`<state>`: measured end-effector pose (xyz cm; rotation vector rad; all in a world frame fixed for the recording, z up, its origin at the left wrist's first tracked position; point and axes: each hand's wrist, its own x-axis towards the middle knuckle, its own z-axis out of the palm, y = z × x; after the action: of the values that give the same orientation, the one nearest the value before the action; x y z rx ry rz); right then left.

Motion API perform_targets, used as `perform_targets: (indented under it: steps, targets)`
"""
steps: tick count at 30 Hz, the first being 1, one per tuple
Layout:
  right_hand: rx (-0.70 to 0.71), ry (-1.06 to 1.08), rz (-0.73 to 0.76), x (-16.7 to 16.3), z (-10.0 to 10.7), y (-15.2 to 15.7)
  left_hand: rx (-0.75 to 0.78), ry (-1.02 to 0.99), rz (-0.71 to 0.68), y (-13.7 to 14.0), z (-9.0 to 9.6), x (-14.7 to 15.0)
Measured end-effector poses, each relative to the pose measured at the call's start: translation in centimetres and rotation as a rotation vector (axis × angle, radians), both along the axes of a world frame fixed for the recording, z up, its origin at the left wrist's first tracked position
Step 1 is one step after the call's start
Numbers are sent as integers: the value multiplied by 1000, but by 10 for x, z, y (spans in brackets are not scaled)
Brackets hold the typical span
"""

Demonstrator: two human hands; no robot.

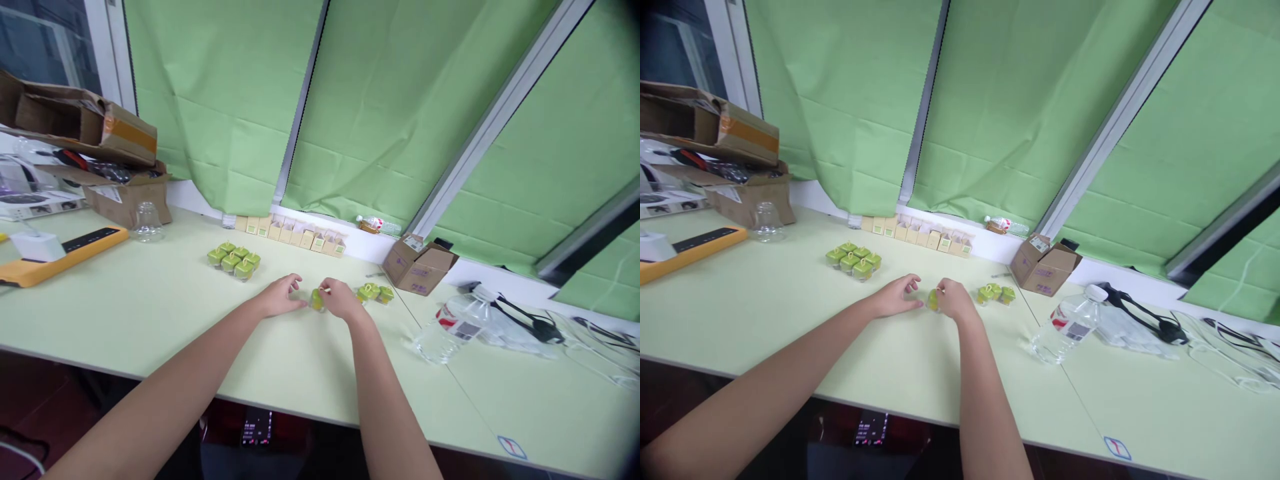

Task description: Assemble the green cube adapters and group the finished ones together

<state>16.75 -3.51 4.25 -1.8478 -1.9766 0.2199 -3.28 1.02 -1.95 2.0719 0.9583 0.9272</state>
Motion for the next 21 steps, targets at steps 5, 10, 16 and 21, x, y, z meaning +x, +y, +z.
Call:
perform_targets:
  steps: [5,10,16,21]
  targets:
    - [-239,-250,-245,71,23,-21,-15,8,-9,1,-2,-2]
    - [-132,-231,-408,146,22,-24,8,20,-8,3,-3,-2]
    - [167,-160,-645,143,28,-20,33,32,15,7,-3,1]
    - [12,-99,-562,111,32,-9,110,28,60,10,-4,2]
